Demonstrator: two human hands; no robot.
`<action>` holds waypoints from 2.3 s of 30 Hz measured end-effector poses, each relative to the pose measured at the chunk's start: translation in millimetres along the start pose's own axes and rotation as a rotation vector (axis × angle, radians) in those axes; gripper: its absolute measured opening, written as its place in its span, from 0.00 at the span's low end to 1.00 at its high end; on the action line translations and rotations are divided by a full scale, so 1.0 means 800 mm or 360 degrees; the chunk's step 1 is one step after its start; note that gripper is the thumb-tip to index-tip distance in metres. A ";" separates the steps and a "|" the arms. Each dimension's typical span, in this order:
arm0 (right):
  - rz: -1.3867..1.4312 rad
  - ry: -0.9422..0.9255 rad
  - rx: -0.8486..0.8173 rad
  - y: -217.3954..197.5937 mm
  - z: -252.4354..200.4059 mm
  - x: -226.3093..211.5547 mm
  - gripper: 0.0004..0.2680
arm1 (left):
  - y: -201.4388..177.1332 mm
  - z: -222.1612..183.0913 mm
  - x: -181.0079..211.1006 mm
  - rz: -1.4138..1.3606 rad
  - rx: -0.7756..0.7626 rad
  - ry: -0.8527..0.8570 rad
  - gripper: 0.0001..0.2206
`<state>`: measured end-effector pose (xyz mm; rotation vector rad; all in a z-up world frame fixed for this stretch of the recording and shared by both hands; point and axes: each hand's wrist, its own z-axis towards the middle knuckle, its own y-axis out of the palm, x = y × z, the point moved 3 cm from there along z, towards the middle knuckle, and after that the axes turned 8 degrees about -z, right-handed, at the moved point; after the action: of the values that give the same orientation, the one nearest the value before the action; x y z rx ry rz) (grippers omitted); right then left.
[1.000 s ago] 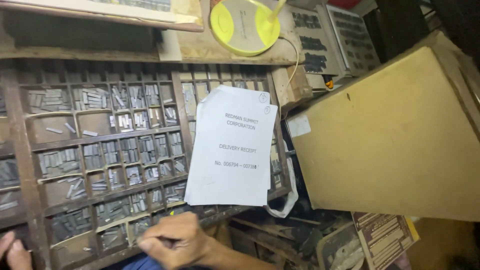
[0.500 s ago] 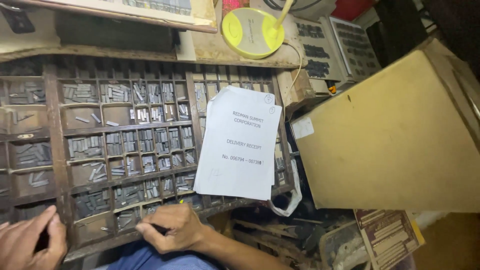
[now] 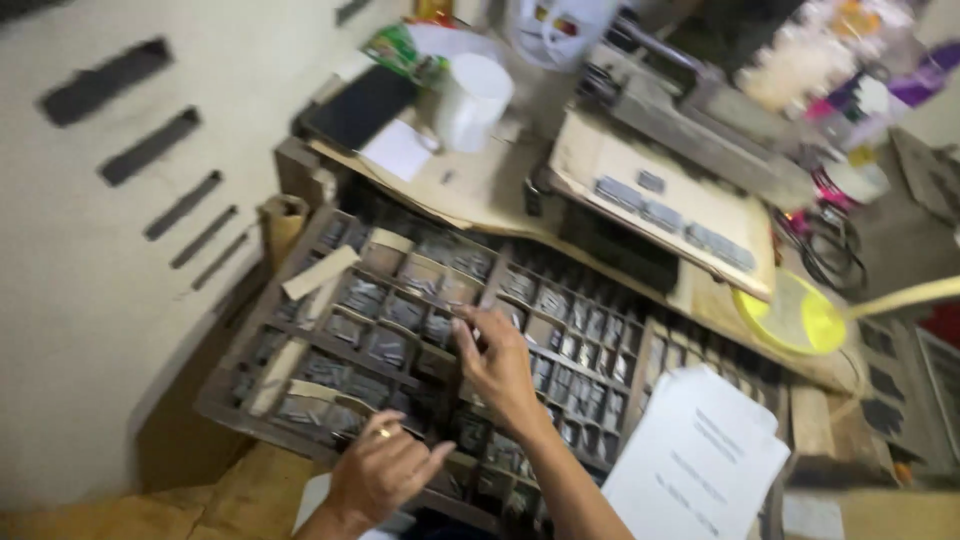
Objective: Selecting individual metal type characters from a partitioned tray and arranging them on a printing plate.
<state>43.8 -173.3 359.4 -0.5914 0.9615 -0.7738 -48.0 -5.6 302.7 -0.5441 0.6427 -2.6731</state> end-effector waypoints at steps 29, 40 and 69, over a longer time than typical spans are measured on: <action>0.0861 0.0573 -0.0362 0.068 0.069 -0.048 0.08 | -0.012 -0.002 -0.013 -0.0174 0.0138 -0.0171 0.16; 0.1620 0.0836 -0.0061 -0.015 -0.092 -0.025 0.05 | -0.021 0.033 -0.009 -0.0455 0.0338 -0.0594 0.12; 0.0247 0.0214 0.0493 -0.037 -0.236 0.004 0.04 | 0.077 -0.281 -0.211 -0.1113 -0.0515 -0.1157 0.23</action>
<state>-131.3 -213.4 294.0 -0.1950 0.9741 -0.8107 15.0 91.7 39.7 -2.0176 0.7420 -2.6090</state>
